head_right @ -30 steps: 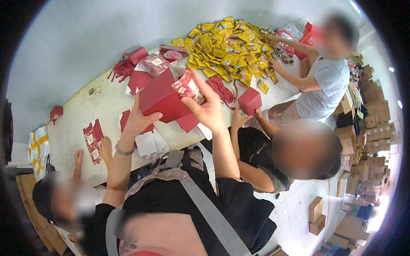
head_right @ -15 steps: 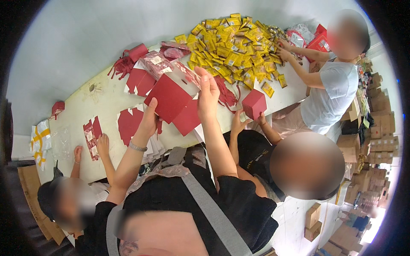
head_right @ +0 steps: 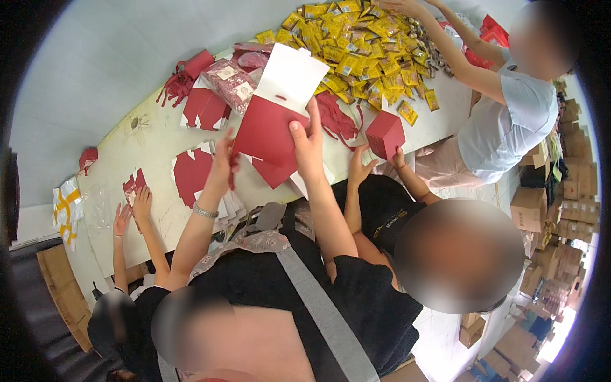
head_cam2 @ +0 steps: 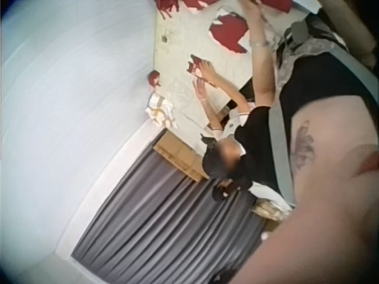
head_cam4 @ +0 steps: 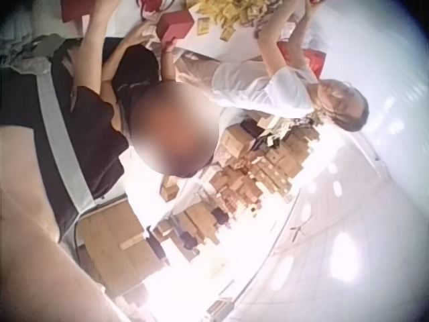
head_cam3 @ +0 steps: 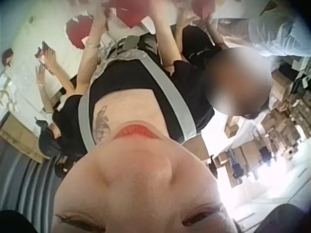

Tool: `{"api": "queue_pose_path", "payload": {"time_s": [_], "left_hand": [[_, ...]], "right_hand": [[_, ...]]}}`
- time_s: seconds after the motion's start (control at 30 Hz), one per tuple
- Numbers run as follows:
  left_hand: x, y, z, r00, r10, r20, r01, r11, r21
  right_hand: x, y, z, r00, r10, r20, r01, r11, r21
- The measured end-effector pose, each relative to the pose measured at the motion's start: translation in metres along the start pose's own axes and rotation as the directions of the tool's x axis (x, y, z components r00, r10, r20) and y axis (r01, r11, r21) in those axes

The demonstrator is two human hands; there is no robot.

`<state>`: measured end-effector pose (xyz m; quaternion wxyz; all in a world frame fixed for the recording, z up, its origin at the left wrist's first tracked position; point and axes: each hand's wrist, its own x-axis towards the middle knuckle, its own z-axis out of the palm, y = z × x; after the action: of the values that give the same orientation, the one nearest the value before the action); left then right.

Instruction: The person unpacks a plastic-wrapped package containing red paper boxes and inserts. They fold the red paper pieces into small boxes and place them on the table alongside other workers.

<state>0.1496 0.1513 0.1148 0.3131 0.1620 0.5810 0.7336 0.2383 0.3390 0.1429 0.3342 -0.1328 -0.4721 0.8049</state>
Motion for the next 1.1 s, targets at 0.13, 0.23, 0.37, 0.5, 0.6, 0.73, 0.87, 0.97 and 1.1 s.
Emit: {"api": "queue_pose_path", "payload": {"time_s": [0.13,0.23,0.37,0.5,0.6,0.73,0.87,0.97,1.1], "left_hand": [[0.01,0.024,-0.008,0.918,0.387,-0.084,-0.286,0.796,0.533],[0.015,0.052,0.011,0.905,0.41,0.111,-0.396,0.72,0.57],[0.006,0.071,0.028,0.95,0.262,0.167,-0.309,0.853,0.421],[0.009,0.057,0.023,0.955,0.272,0.121,-0.294,0.92,0.258],[0.019,0.056,0.036,0.98,0.197,-0.018,-0.191,0.964,0.185],[0.04,0.041,0.041,0.971,0.205,-0.122,-0.161,0.94,0.302],[0.048,0.046,0.06,0.969,0.127,-0.21,-0.054,0.945,0.323],[0.057,0.044,0.065,0.96,-0.046,-0.276,0.114,0.966,0.234],[0.064,0.055,0.074,0.976,-0.139,-0.17,0.154,0.985,0.082]], "right_hand": [[-0.004,-0.006,-0.009,0.998,0.004,0.057,-0.007,0.999,0.049],[-0.01,-0.002,-0.001,0.991,-0.018,0.13,0.006,0.996,0.094],[-0.02,-0.012,0.01,0.952,-0.183,0.245,0.177,0.983,0.048],[-0.019,-0.006,0.004,0.95,-0.167,0.264,0.16,0.986,0.048],[-0.016,-0.001,0.008,0.992,-0.021,0.121,0.014,0.998,0.055],[-0.011,0.025,-0.002,0.992,0.094,-0.087,-0.086,0.991,0.1],[-0.017,0.033,-0.02,0.992,0.121,-0.029,-0.109,0.958,0.266],[-0.021,0.047,-0.035,0.982,0.184,0.052,-0.188,0.877,0.442],[-0.028,0.018,-0.015,0.954,0.195,0.226,-0.236,0.957,0.17]]}}
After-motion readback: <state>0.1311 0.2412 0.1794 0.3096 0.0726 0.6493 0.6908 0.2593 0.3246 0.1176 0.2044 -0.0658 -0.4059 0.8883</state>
